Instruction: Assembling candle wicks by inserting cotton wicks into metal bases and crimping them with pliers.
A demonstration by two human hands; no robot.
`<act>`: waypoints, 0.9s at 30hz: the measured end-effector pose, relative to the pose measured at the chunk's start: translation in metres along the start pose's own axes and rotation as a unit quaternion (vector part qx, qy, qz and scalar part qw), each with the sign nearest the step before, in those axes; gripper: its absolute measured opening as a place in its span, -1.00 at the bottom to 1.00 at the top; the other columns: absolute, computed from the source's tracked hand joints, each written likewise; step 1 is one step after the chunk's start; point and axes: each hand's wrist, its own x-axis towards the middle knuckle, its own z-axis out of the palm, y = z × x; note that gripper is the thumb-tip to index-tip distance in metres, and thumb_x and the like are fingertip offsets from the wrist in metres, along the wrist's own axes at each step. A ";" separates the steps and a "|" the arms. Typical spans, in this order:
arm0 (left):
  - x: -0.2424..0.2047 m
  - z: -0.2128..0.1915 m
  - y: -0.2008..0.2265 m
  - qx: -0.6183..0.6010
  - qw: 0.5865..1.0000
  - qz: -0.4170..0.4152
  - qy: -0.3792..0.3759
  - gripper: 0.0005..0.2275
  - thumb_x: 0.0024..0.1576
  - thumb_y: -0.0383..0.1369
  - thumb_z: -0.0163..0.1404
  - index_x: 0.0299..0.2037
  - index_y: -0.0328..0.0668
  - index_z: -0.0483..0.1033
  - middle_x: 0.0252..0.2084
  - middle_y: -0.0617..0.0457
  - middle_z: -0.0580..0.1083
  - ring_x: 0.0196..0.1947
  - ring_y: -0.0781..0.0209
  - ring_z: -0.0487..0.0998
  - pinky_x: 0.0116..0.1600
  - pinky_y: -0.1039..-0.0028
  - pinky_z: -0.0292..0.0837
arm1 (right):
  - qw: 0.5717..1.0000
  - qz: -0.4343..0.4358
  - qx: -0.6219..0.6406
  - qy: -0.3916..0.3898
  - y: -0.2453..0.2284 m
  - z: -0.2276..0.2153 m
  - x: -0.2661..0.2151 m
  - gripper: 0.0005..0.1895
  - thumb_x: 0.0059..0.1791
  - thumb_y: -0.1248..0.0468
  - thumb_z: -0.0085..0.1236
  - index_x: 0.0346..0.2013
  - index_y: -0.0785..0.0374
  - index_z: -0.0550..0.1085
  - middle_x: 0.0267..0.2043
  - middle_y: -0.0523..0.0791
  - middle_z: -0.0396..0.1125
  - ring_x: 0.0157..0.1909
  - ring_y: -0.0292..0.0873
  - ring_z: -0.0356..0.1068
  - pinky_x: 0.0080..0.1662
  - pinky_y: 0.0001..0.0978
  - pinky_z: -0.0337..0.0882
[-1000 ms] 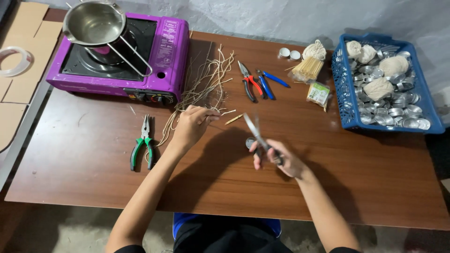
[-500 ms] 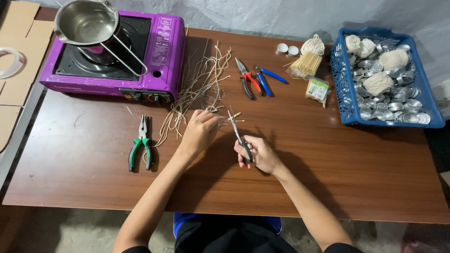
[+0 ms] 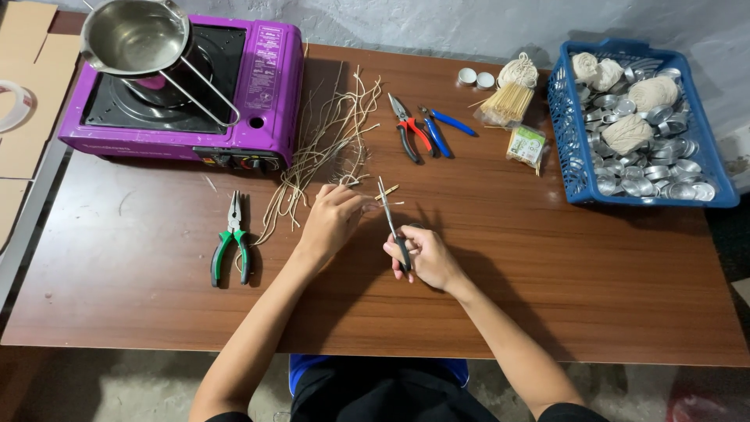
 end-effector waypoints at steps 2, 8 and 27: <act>-0.001 0.000 -0.001 0.004 1.000 -0.001 -0.004 -0.94 0.23 -0.37 0.06 -0.25 0.03 0.61 -0.36 0.17 0.56 -0.30 0.24 0.56 0.03 0.49 0.34 | 1.000 -0.001 -0.001 0.005 0.001 0.002 -0.001 -0.78 0.02 0.30 0.22 -0.23 0.48 0.48 -0.60 0.12 0.41 -0.61 -0.11 0.47 -0.66 -0.50 0.43; -0.002 0.001 0.000 0.003 1.000 -0.011 -0.010 -0.94 0.23 -0.36 0.07 -0.23 0.04 0.61 -0.36 0.16 0.56 -0.28 0.25 0.57 0.04 0.48 0.35 | 1.000 -0.003 -0.012 0.013 -0.003 0.004 -0.002 -0.76 0.02 0.28 0.22 -0.23 0.48 0.47 -0.60 0.12 0.41 -0.62 -0.12 0.47 -0.66 -0.51 0.43; -0.009 0.012 0.001 0.022 1.000 0.002 0.002 -0.92 0.25 -0.31 0.05 -0.25 0.06 0.60 -0.40 0.18 0.51 -0.30 0.27 0.56 0.07 0.47 0.37 | 0.998 0.042 -0.032 0.031 -0.018 0.008 -0.009 -0.90 -0.07 0.43 0.18 -0.40 0.47 0.47 -0.67 0.18 0.39 -0.69 -0.04 0.44 -0.70 -0.35 0.48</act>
